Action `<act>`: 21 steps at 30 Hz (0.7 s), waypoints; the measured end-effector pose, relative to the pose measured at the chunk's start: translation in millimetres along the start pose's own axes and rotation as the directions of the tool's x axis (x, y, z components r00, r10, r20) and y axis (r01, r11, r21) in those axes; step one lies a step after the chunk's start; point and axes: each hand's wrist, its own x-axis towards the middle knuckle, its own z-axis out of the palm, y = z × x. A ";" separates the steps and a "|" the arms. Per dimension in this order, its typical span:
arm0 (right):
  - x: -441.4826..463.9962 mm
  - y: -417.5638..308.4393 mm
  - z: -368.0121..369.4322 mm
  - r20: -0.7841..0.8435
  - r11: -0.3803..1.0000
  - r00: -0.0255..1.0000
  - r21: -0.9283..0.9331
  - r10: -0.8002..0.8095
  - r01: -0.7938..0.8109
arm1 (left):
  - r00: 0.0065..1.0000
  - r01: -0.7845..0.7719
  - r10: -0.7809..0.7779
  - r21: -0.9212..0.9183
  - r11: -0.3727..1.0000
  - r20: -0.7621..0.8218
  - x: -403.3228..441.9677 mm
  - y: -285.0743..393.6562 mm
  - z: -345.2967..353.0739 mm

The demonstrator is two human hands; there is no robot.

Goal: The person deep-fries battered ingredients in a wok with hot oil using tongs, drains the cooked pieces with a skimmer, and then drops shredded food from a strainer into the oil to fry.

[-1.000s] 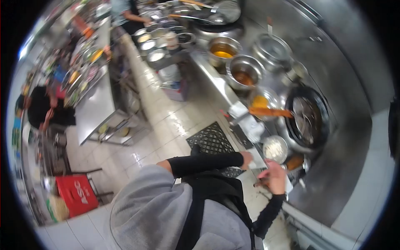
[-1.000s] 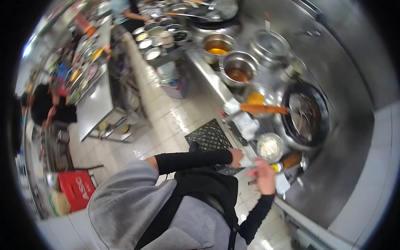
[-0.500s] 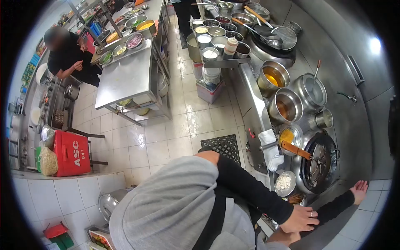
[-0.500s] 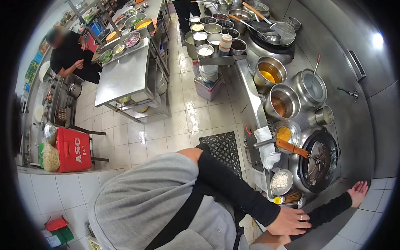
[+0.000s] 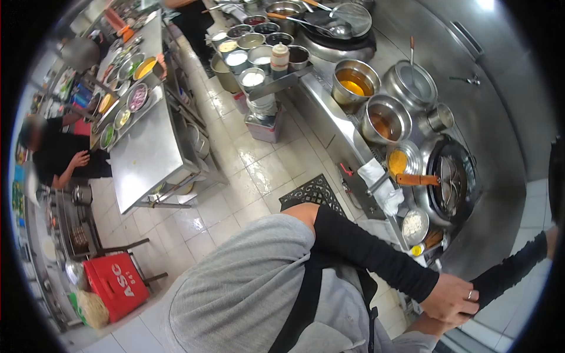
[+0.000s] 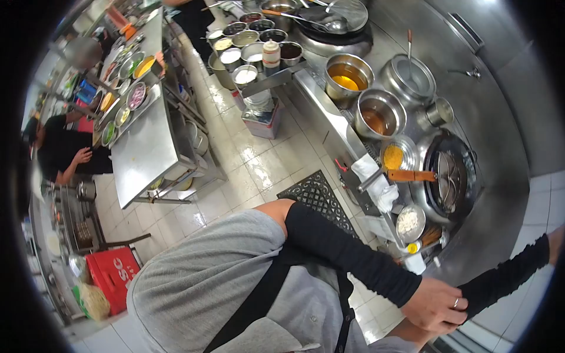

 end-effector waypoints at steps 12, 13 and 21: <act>-69.6 26.4 63.9 0.481 0.746 0.843 -0.463 -0.242 0.478 | 0.702 0.708 -0.501 -0.420 0.567 0.507 85.3 -10.1 -25.7; -79.2 28.7 54.1 0.607 0.625 0.739 -0.462 -0.294 0.629 | 0.758 0.625 -0.427 -0.362 0.692 0.493 92.1 -11.5 -35.0; -125.3 57.7 5.9 0.946 0.466 0.313 -0.241 -0.082 0.851 | 0.967 0.224 -0.223 0.004 0.975 0.120 76.1 33.3 10.7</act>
